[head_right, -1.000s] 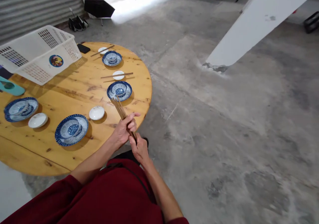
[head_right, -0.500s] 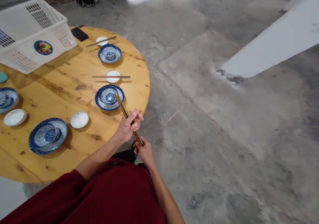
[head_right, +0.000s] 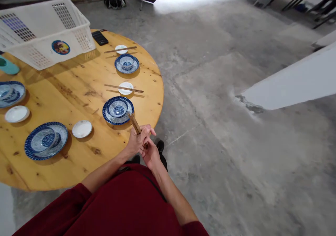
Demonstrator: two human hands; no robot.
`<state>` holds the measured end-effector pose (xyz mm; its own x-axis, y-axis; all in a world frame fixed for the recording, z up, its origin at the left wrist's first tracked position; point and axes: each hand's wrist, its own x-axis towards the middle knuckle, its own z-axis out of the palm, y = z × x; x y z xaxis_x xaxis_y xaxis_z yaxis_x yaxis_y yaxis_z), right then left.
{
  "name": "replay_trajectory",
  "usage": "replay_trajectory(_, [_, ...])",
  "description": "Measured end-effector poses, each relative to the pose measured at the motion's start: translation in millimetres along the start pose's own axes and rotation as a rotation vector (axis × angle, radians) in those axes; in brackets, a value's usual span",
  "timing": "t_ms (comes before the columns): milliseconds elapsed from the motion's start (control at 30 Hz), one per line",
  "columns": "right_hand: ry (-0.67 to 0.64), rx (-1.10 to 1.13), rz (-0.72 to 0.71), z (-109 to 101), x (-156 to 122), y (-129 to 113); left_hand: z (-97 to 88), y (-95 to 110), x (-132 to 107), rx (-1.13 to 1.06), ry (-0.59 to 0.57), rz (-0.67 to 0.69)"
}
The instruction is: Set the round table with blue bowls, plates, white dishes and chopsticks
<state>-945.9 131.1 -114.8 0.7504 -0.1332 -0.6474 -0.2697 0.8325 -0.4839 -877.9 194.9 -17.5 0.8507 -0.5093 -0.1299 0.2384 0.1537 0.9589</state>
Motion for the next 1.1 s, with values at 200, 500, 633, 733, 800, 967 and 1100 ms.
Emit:
replay_trajectory(200, [-0.06, -0.126, 0.106, 6, 49, -35, 8.9, -10, 42, 0.048, 0.2, 0.063])
replay_trajectory(500, [-0.563, -0.949, -0.035, 15, 125, -146, 21.4, -11, 125, -0.181, 0.814, 0.052])
replay_trajectory(633, [-0.554, -1.404, -0.589, 33, 180, -201, 32.3, -10, 142, -0.272, 0.953, 0.036])
replay_trajectory(733, [-0.581, -1.635, -0.773, 60, 221, -218, 38.6, -15, 148, -0.305, 1.006, 0.01])
replay_trajectory(800, [-0.598, -1.784, -0.791, 78, 241, -217, 39.4, -19, 151, -0.319, 1.032, -0.006])
replay_trajectory(967, [-0.643, -2.113, -0.737, 104, 262, -199, 30.0, -24, 158, -0.368, 1.07, 0.004])
replay_trajectory(1100, [-0.667, -2.231, -0.703, 111, 267, -186, 18.1, -29, 168, -0.413, 1.082, 0.033])
